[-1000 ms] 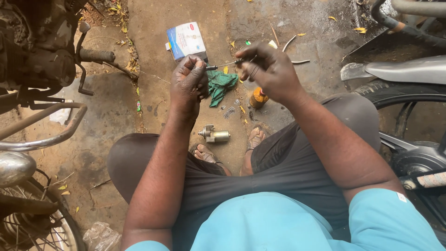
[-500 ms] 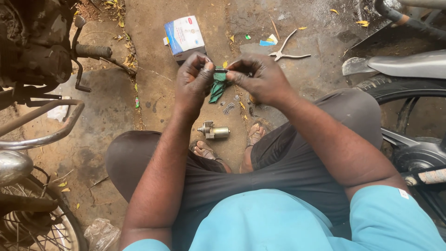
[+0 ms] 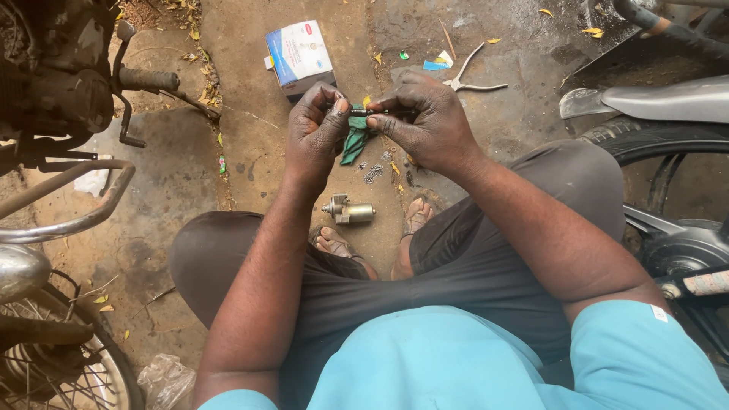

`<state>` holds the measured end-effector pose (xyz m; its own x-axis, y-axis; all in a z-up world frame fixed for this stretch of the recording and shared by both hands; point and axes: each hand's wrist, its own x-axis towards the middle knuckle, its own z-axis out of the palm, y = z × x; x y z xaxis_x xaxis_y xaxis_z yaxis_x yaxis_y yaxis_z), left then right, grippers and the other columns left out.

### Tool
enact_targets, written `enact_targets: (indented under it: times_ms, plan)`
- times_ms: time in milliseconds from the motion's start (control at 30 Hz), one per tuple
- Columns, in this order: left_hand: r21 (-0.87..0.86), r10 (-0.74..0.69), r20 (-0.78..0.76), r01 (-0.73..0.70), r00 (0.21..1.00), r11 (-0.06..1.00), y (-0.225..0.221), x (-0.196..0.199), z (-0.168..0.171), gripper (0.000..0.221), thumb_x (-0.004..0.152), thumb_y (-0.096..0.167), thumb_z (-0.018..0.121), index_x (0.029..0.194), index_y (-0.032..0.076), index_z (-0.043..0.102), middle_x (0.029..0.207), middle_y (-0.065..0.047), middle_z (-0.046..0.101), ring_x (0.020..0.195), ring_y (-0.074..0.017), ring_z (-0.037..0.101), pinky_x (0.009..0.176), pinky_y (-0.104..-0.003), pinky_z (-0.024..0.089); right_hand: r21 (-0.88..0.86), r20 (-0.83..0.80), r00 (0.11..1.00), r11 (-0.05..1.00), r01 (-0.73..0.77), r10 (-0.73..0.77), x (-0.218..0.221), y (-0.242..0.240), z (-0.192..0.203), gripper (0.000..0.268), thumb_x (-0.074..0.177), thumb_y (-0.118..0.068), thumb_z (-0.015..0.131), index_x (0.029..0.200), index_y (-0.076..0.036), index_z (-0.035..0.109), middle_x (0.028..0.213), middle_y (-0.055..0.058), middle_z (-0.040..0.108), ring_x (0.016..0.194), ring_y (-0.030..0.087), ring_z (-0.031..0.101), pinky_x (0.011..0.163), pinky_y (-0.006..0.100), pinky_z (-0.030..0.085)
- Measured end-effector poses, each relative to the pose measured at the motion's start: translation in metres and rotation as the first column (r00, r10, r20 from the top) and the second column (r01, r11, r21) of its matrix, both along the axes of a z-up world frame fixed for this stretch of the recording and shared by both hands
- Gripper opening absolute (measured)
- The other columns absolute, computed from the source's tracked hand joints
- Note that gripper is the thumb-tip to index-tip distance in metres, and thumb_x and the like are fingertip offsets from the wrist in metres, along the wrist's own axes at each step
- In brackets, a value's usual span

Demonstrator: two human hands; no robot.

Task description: Repairing a motorcycle cable by cleaning it with a cloth and applying lubricant from a bottle.

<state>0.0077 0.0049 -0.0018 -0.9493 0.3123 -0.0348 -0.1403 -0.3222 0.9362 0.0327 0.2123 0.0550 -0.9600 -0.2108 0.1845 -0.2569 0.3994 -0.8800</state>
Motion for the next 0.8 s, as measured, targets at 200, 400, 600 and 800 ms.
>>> enact_targets:
  times_ms: [200, 400, 600, 800]
  plan:
    - [-0.12, 0.031, -0.237, -0.061, 0.971, 0.991, 0.0, 0.002, -0.008, 0.016, 0.11, 0.02, 0.064, 0.102, 0.009, 0.057, 0.089, 0.0, 0.061, 0.078, -0.006, 0.054, 0.068, -0.023, 0.046, -0.139, 0.064, 0.997, 0.989, -0.039, 0.048, -0.002, 0.0, -0.02, 0.02, 0.096, -0.015, 0.081, 0.104, 0.001, 0.072, 0.098, -0.001, 0.058, 0.091, 0.003, 0.066, 0.081, 0.019, 0.062]
    - [-0.293, 0.024, -0.314, -0.121, 0.949, 0.948, 0.003, 0.007, 0.014, 0.018, 0.108, 0.017, 0.065, 0.099, 0.006, 0.055, 0.088, 0.0, 0.063, 0.084, -0.006, 0.059, 0.075, -0.024, 0.052, -0.284, 0.504, 0.858, 0.957, 0.059, 0.097, -0.005, 0.001, -0.02, 0.026, 0.101, -0.028, 0.071, 0.102, -0.003, 0.076, 0.081, 0.001, 0.068, 0.071, 0.008, 0.053, 0.063, 0.025, 0.044]
    - [-0.237, 0.056, -0.315, -0.136, 0.947, 0.962, 0.004, 0.001, -0.008, 0.017, 0.109, 0.015, 0.065, 0.1, 0.004, 0.055, 0.089, 0.0, 0.061, 0.086, -0.0061, 0.057, 0.078, -0.024, 0.05, -0.228, 0.256, 0.948, 0.965, -0.131, 0.189, -0.012, 0.008, -0.024, 0.028, 0.106, -0.029, 0.067, 0.107, -0.002, 0.072, 0.092, 0.002, 0.073, 0.086, 0.007, 0.065, 0.081, 0.025, 0.055]
    - [-0.227, 0.076, -0.32, -0.155, 0.944, 0.962, 0.01, 0.007, -0.003, 0.017, 0.109, 0.014, 0.065, 0.101, 0.004, 0.054, 0.091, -0.001, 0.06, 0.088, -0.0069, 0.055, 0.08, -0.024, 0.05, 0.067, 0.033, 0.998, 0.997, -0.046, 0.044, -0.006, 0.004, -0.024, 0.024, 0.104, -0.023, 0.069, 0.097, 0.0, 0.066, 0.09, 0.007, 0.059, 0.08, 0.013, 0.057, 0.068, 0.032, 0.052]
